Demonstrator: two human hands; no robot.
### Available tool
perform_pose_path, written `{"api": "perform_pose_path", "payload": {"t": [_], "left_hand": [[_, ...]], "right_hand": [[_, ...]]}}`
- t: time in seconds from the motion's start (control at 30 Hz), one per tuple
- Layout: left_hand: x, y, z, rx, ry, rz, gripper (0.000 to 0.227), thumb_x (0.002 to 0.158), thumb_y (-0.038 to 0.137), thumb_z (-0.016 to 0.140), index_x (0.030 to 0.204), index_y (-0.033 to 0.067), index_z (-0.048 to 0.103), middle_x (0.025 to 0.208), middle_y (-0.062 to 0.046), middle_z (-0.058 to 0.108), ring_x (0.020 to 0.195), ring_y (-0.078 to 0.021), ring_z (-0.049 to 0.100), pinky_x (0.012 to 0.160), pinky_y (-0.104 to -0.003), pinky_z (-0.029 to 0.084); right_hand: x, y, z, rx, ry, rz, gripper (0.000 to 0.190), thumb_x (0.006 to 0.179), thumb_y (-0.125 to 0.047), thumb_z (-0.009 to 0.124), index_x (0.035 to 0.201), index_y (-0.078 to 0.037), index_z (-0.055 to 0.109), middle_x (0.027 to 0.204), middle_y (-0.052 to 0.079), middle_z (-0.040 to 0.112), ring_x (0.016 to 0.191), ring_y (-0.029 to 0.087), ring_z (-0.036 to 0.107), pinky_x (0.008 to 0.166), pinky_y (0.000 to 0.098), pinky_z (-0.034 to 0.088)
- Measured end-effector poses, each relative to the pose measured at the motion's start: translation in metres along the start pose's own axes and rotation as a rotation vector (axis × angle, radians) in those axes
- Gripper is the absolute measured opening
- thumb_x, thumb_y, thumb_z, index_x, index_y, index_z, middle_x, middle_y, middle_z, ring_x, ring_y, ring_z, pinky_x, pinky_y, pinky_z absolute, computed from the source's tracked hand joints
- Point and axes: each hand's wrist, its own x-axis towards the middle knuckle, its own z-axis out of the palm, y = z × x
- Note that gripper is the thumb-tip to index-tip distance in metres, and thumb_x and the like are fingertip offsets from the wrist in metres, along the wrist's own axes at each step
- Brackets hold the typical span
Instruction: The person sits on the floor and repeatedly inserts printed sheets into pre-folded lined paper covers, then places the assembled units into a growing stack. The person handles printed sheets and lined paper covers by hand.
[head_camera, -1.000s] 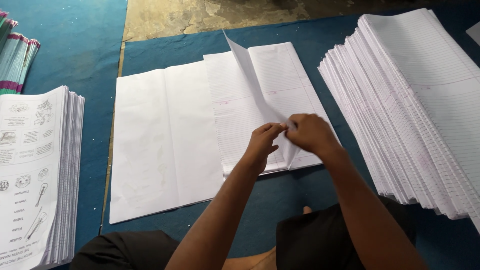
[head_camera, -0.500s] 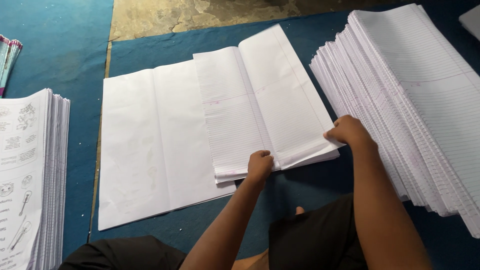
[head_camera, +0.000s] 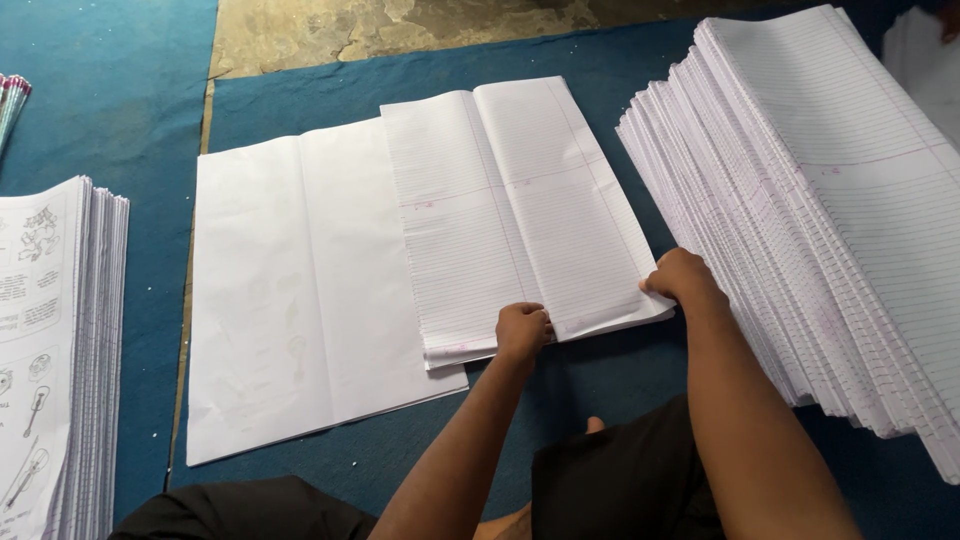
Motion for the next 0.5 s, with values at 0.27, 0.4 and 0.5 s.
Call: {"api": "perform_pose_path", "payload": {"t": [0.27, 0.4, 0.5], "left_hand": [[0.000, -0.005, 0.013, -0.120, -0.073, -0.080, 0.039, 0.100, 0.015, 0.057, 0.129, -0.0118, 0.058, 0.113, -0.026, 0.067, 0.099, -0.0302, 0.071, 0.085, -0.037, 0.065], [0.000, -0.010, 0.020, -0.191, -0.152, -0.088, 0.041, 0.102, 0.019, 0.054, 0.128, -0.0130, 0.055, 0.119, -0.028, 0.064, 0.104, -0.0302, 0.070, 0.088, -0.036, 0.065], [0.000, -0.010, 0.026, -0.221, -0.171, -0.074, 0.038, 0.101, 0.017, 0.056, 0.125, -0.0117, 0.057, 0.119, -0.027, 0.064, 0.106, -0.0303, 0.069, 0.089, -0.036, 0.065]], "right_hand": [[-0.003, -0.001, -0.002, -0.016, 0.009, -0.010, 0.050, 0.076, -0.032, 0.089, 0.117, -0.006, 0.076, 0.119, 0.020, 0.075, 0.111, 0.033, 0.071, 0.098, 0.0429, 0.056], [-0.008, -0.007, -0.004, -0.014, 0.001, 0.050, 0.052, 0.076, -0.032, 0.090, 0.116, -0.003, 0.076, 0.117, 0.022, 0.075, 0.110, 0.034, 0.072, 0.096, 0.0420, 0.058], [-0.015, -0.011, -0.007, 0.025, 0.015, 0.086, 0.054, 0.075, -0.030, 0.091, 0.117, -0.002, 0.074, 0.118, 0.022, 0.073, 0.112, 0.035, 0.070, 0.097, 0.0430, 0.057]]}}
